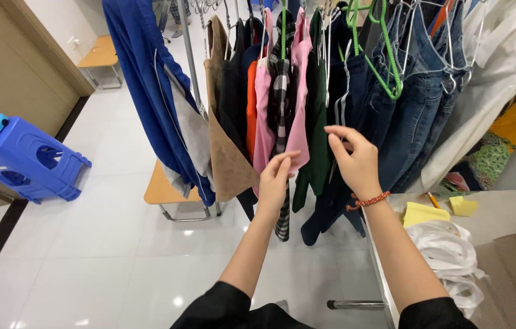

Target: The person folds several pieces of clothing on a metal table. They fold a brown garment, a pink garment, an orange garment, and a black garment, placing each folded item on the table.

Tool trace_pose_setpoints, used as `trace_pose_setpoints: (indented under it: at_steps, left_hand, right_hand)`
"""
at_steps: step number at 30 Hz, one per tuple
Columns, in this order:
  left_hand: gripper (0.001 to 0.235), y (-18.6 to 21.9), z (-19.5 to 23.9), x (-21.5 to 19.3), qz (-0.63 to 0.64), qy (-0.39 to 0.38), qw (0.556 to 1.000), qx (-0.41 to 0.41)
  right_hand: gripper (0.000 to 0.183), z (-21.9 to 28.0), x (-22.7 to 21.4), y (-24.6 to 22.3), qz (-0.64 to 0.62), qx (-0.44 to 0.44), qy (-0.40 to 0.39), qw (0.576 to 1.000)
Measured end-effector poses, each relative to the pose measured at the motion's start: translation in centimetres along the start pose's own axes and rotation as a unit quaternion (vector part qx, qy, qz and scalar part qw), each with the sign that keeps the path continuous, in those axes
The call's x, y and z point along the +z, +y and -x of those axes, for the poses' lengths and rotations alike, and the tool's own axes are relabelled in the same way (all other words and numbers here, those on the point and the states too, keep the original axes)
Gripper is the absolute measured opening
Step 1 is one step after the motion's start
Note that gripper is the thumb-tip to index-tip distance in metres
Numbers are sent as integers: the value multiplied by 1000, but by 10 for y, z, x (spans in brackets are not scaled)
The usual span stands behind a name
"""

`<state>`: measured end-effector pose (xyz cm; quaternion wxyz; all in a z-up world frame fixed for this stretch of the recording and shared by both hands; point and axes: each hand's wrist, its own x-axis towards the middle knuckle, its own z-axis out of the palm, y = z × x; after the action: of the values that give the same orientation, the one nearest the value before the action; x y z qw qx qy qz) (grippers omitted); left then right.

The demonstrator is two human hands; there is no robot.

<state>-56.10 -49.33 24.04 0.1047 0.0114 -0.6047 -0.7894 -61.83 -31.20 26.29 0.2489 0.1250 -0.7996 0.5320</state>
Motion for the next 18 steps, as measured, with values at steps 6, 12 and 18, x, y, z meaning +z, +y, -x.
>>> trace_pose_setpoints:
  at_steps: [6,12,18]
  left_hand:
    - [40,-25,-152,28,-219,-77,955,182]
    - [73,-4,-232,64,-283,-88,930,219]
    - [97,-19,-295,67,-297,-133,939,109]
  right_hand:
    - [19,-89,12,5,30,-75,26,996]
    - [20,-159,19,30,48,-123,-2,991]
    - [30,-216,48,59,74,-131,-76,986]
